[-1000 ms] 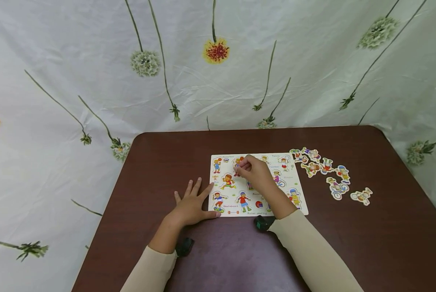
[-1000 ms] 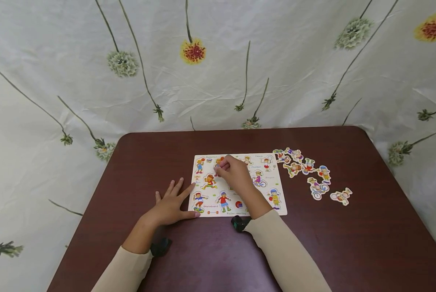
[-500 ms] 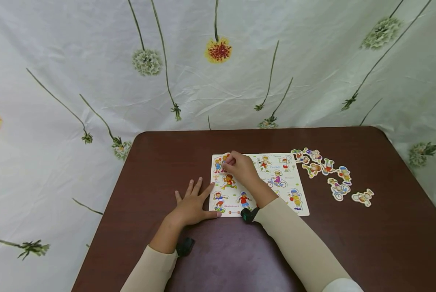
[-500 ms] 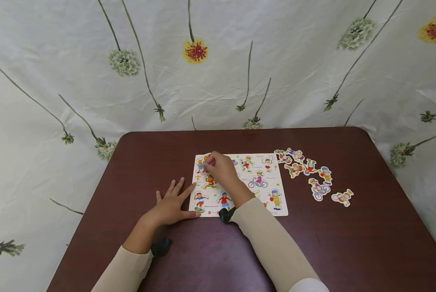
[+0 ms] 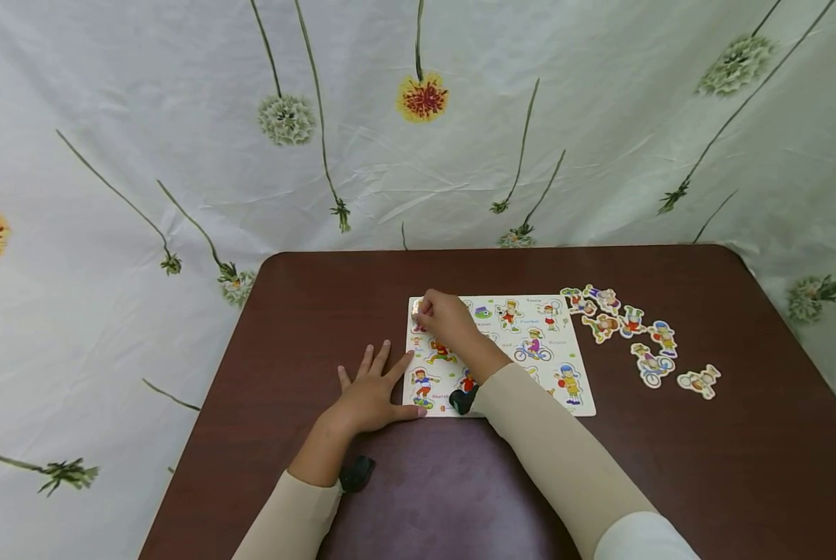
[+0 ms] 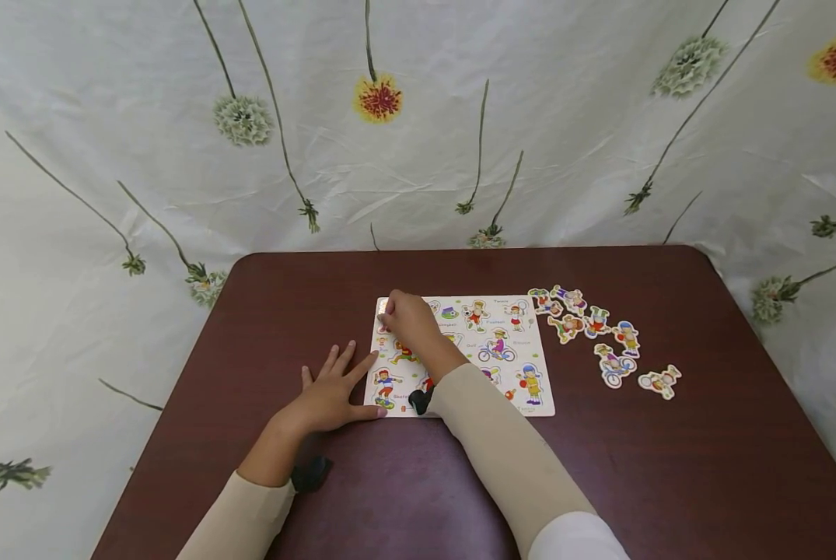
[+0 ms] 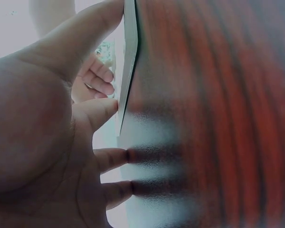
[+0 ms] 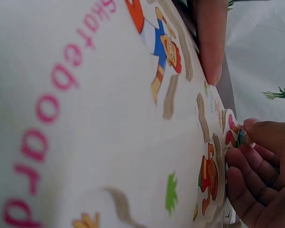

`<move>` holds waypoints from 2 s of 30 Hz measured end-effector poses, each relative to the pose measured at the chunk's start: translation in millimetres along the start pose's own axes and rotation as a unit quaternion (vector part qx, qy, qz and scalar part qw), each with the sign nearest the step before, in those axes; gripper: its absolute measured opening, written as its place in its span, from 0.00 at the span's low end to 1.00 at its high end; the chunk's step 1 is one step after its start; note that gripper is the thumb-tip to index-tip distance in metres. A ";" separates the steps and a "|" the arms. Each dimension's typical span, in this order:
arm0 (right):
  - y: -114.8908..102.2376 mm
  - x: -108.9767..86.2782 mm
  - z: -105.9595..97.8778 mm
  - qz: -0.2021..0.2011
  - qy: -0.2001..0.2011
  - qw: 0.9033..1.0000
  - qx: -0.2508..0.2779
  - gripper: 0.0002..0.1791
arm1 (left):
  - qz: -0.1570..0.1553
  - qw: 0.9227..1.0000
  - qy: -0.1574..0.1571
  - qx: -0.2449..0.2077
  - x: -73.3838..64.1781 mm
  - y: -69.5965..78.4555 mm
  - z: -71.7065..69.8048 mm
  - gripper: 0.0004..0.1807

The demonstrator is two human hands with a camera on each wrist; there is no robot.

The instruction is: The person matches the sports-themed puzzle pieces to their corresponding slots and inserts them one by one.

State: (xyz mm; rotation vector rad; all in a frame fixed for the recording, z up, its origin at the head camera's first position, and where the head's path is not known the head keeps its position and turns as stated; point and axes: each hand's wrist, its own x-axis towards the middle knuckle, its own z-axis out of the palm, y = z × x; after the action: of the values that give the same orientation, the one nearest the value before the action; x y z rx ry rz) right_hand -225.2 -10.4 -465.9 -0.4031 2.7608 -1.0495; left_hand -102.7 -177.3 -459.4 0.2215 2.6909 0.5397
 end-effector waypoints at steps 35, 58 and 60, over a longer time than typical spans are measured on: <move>-1.2 2.6 3.6 0.026 -0.025 0.999 -0.036 0.09 | -0.003 1.000 0.002 0.003 0.9 0.1 0.7 0.55; 3.0 -31.3 -9.1 0.017 0.055 0.978 0.198 0.18 | -0.007 1.000 0.000 0.008 1.2 1.0 1.0 0.55; 3.8 -34.2 -12.0 0.014 0.061 0.976 0.209 0.19 | -0.008 1.000 0.001 0.010 1.6 1.2 1.3 0.55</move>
State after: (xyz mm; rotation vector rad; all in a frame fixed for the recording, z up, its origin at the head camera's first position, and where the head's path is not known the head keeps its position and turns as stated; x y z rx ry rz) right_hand -196.3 10.3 -457.7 -0.2452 2.5332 -1.6477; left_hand -103.5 -175.4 -460.6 0.2055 2.6987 0.5082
